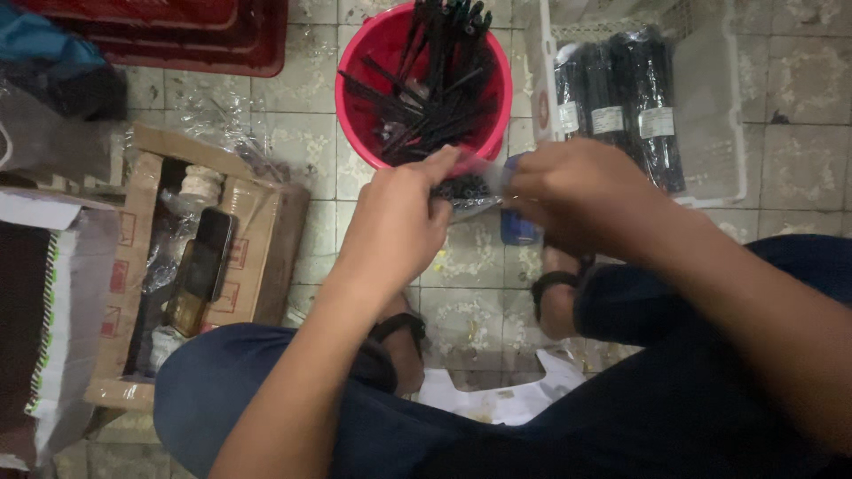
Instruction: The person picks up several black rods from a red bucket and places them inside clear plastic bags, سپس seals the bags with blue tape.
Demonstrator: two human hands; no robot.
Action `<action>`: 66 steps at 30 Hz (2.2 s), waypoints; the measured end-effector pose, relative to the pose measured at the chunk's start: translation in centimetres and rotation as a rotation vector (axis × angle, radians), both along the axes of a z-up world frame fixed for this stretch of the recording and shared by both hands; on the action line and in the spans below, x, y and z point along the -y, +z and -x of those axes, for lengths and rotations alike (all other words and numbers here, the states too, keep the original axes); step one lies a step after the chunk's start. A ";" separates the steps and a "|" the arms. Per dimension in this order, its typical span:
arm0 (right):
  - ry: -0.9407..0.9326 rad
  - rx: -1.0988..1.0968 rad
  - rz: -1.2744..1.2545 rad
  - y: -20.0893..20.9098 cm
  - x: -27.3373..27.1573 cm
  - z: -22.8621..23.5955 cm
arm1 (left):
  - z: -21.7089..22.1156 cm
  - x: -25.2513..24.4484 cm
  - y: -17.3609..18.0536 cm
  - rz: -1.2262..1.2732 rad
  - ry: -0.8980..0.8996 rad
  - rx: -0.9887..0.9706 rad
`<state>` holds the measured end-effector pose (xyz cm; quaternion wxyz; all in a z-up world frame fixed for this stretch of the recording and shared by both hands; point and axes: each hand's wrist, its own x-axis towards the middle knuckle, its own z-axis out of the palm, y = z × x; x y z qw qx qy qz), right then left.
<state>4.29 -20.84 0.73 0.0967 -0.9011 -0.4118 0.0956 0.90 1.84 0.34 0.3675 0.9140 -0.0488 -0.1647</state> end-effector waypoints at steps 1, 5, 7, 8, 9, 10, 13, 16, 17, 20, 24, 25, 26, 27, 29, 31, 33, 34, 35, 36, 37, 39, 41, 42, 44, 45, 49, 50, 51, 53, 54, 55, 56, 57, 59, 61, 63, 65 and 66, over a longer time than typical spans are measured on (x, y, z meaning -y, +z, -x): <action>-0.002 0.001 0.000 -0.1 -0.1 0.0 | 0.0 0.1 0.0 0.000 -0.002 0.001; -0.005 0.011 -0.052 -0.2 -0.3 -0.1 | -0.2 0.3 0.4 0.035 0.013 0.011; -0.016 0.001 -0.057 -0.2 -0.3 0.1 | 0.1 0.3 0.1 0.043 0.009 0.013; 0.007 0.005 -0.055 -0.2 -0.3 0.1 | 0.4 0.3 -0.3 0.060 0.008 -0.005; 0.028 0.020 -0.054 -0.2 -0.2 -0.1 | 0.3 0.4 -0.7 0.076 0.005 -0.013; 0.026 0.024 -0.053 -0.6 -0.1 -0.1 | 0.3 0.5 -0.3 0.077 0.003 -0.010; 0.037 0.017 -0.023 -1.5 0.1 0.0 | 0.6 0.5 0.3 0.081 -0.011 -0.006; -0.001 -0.007 0.027 -1.3 0.0 0.2 | 1.0 0.7 -0.1 0.046 -0.004 0.007; -0.023 -0.017 0.058 -1.1 -0.1 0.2 | 0.8 1.0 0.0 0.068 -0.003 0.020; -0.008 -0.005 0.096 -0.7 0.1 -0.4 | 0.5 1.6 1.0 0.134 -0.019 0.060; 0.018 -0.045 0.131 -1.6 1.2 -0.2 | 0.6 1.3 -2.2 0.066 -0.058 0.058; 0.017 -0.040 0.131 -1.8 1.1 -0.4 | 0.6 1.2 -2.0 0.066 -0.059 0.063; 0.069 0.016 0.096 -1.9 1.0 -0.5 | 0.6 1.2 -1.7 0.073 -0.057 0.064; 0.119 0.074 0.061 -2.1 1.0 -0.6 | 0.7 1.1 -1.4 0.080 -0.057 0.066; 0.089 0.050 0.056 -1.9 1.1 -0.3 | 0.6 1.5 0.3 0.083 -0.053 0.058; 0.064 0.017 0.051 -2.0 1.4 0.0 | 0.7 1.6 -0.1 0.087 -0.043 0.042; -0.002 -0.105 0.121 -2.2 1.8 -0.2 | 0.6 1.4 -2.2 -0.004 -0.055 0.036; 0.000 -0.097 0.119 -1.7 1.2 -0.3 | 0.5 1.4 -1.9 -0.006 -0.052 0.043; -0.023 -0.138 0.079 -1.2 0.8 -0.3 | 0.5 1.5 -1.6 -0.053 -0.041 0.003; -0.045 -0.180 0.038 -0.8 0.4 -0.2 | 0.5 1.6 -1.3 -0.101 -0.030 -0.036; -0.042 -0.176 0.039 0.1 0.0 -0.2 | 0.6 1.6 -1.3 -0.100 -0.027 -0.033; -0.036 -0.241 -0.058 1.8 -0.8 -0.1 | 0.9 1.5 -1.3 -0.144 -0.024 -0.043; -0.091 -0.339 -0.080 2.2 -0.7 -0.2 | 0.9 1.6 0.4 -0.154 -0.024 -0.035; -0.148 -0.438 -0.104 2.5 -0.7 -0.3 | 0.9 1.6 1.3 -0.165 -0.026 -0.028; -0.234 -0.450 -0.126 4.0 -1.5 -0.8 | 1.0 1.2 -0.6 -0.181 -0.030 -0.043; -0.322 -0.470 -0.151 4.8 -2.0 -1.0 | 1.1 1.0 -1.5 -0.201 -0.037 -0.066; -0.286 -0.289 -0.324 1.2 0.0 -1.5 | 1.5 0.9 -0.8 -0.143 -0.016 -0.058; -0.310 -0.282 -0.347 1.0 0.0 -1.7 | 1.5 0.9 -1.2 -0.133 -0.015 -0.055; -0.338 -0.270 -0.369 0.8 -0.1 -1.8 | 1.5 0.9 -1.7 -0.122 -0.018 -0.049; -0.363 -0.287 -0.383 0.5 -0.4 -2.2 | 1.4 1.0 -0.9 -0.110 -0.032 -0.040; -0.388 -0.310 -0.402 0.3 -0.6 -2.5 | 1.3 0.9 -0.4 -0.104 -0.047 -0.036; -0.381 -0.300 -0.401 0.6 -0.8 -2.8 | 1.3 0.9 -1.1 -0.101 -0.041 -0.026; -0.427 -0.343 -0.429 0.8 -1.0 -3.1 | 1.3 0.9 -1.7 -0.091 -0.049 -0.014; -0.470 -0.388 -0.457 0.9 -1.2 -3.5 | 1.2 0.9 -2.4 -0.083 -0.055 -0.002; -0.422 -0.381 -0.494 1.3 -1.4 -4.8 | 1.5 0.6 -0.6 -0.081 -0.059 0.025; -0.378 -0.385 -0.529 0.6 -1.9 -6.3 | 1.7 0.6 -0.4 -0.079 -0.065 0.042; -0.386 -0.343 -0.461 -0.9 -2.7 -8.2 | 1.4 0.7 -1.4 -0.094 -0.093 0.088; -0.392 -0.303 -0.373 -3.5 -3.5 -9.9 | 1.6 0.9 -1.3 -0.142 -0.088 0.118; -0.403 -0.262 -0.285 -4.9 -3.9 -10.6 | 1.7 1.0 -1.3 -0.189 -0.089 0.146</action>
